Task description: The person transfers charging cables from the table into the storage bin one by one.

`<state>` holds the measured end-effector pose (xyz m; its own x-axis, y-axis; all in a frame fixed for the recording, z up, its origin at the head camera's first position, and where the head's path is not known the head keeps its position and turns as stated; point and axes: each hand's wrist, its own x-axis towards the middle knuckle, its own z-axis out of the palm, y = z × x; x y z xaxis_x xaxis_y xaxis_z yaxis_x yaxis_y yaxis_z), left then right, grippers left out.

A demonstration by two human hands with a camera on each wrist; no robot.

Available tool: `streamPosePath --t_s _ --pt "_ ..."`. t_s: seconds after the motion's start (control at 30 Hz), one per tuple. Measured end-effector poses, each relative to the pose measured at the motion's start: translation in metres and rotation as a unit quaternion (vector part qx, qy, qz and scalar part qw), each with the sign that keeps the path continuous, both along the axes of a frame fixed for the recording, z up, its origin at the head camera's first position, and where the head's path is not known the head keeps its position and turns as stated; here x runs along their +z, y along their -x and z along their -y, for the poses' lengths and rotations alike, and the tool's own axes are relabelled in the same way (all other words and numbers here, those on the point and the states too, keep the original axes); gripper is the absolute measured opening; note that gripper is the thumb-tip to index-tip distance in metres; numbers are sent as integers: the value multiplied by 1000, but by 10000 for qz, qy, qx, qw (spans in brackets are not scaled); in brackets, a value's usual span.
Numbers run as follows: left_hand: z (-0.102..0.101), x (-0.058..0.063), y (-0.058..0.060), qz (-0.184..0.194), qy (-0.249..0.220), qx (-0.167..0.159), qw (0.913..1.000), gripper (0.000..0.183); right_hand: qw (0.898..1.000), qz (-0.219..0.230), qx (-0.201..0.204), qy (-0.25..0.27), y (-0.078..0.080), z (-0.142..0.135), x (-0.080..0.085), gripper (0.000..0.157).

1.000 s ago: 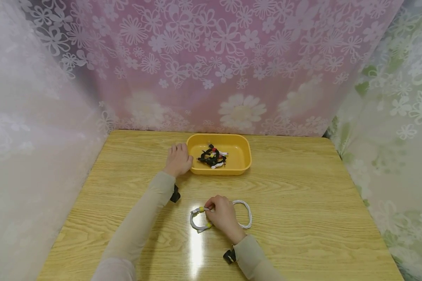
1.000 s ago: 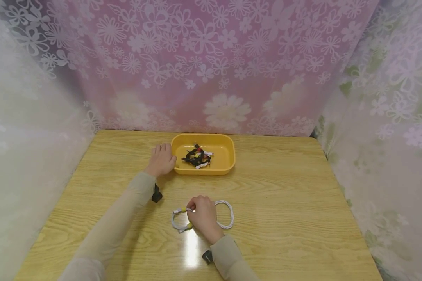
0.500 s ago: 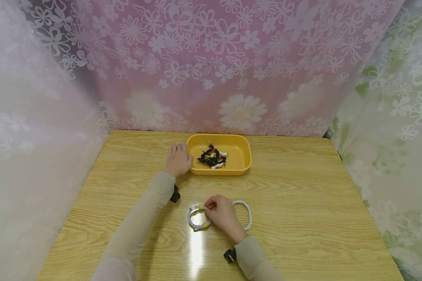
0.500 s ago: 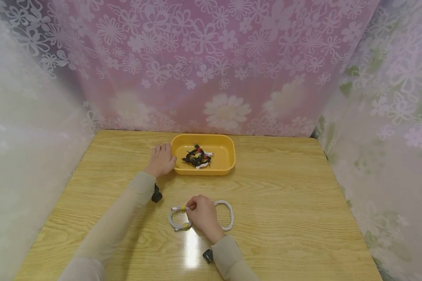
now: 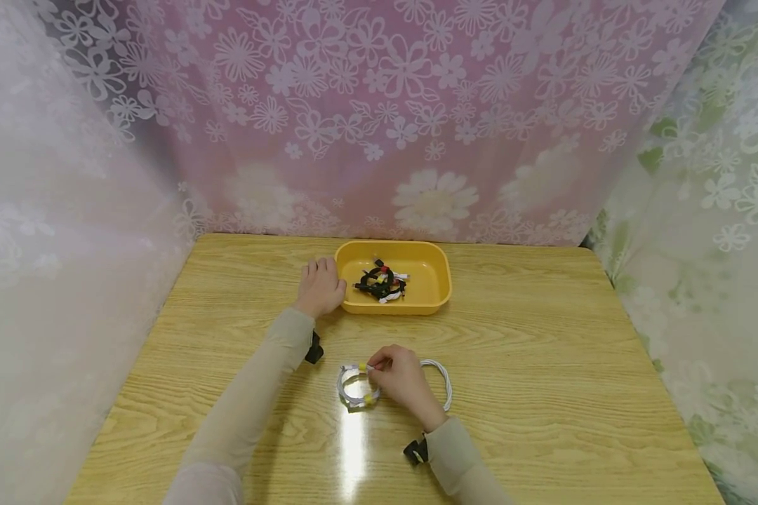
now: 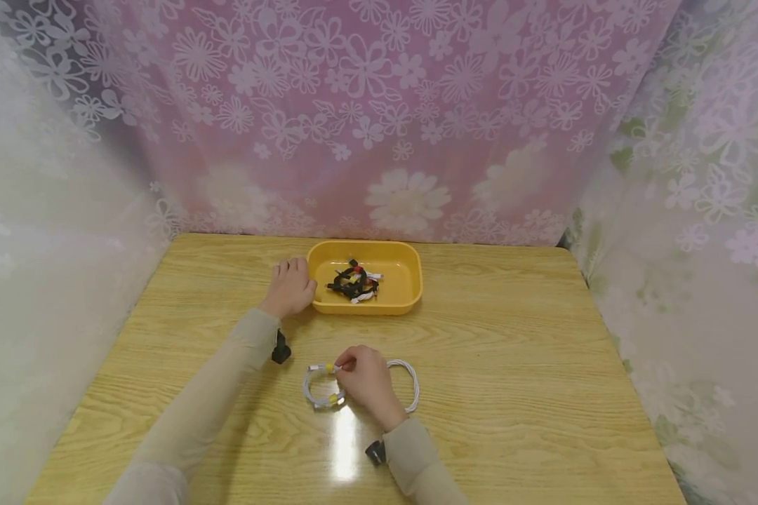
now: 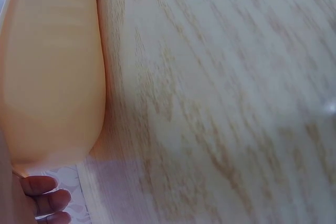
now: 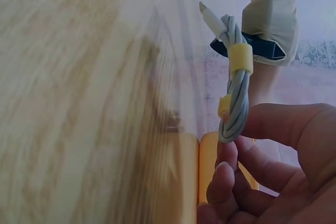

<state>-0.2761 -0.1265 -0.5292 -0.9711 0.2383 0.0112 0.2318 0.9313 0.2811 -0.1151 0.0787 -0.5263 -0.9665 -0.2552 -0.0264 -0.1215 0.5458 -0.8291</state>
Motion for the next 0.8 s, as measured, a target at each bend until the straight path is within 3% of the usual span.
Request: streamPosePath --t_s 0.43,0.8 --pt "0 0 0 -38 38 -20 10000 20 9997 92 -220 108 13 -8 10 6" --pt "1 2 -1 43 15 -16 10000 21 9989 114 -452 35 30 -17 27 4"
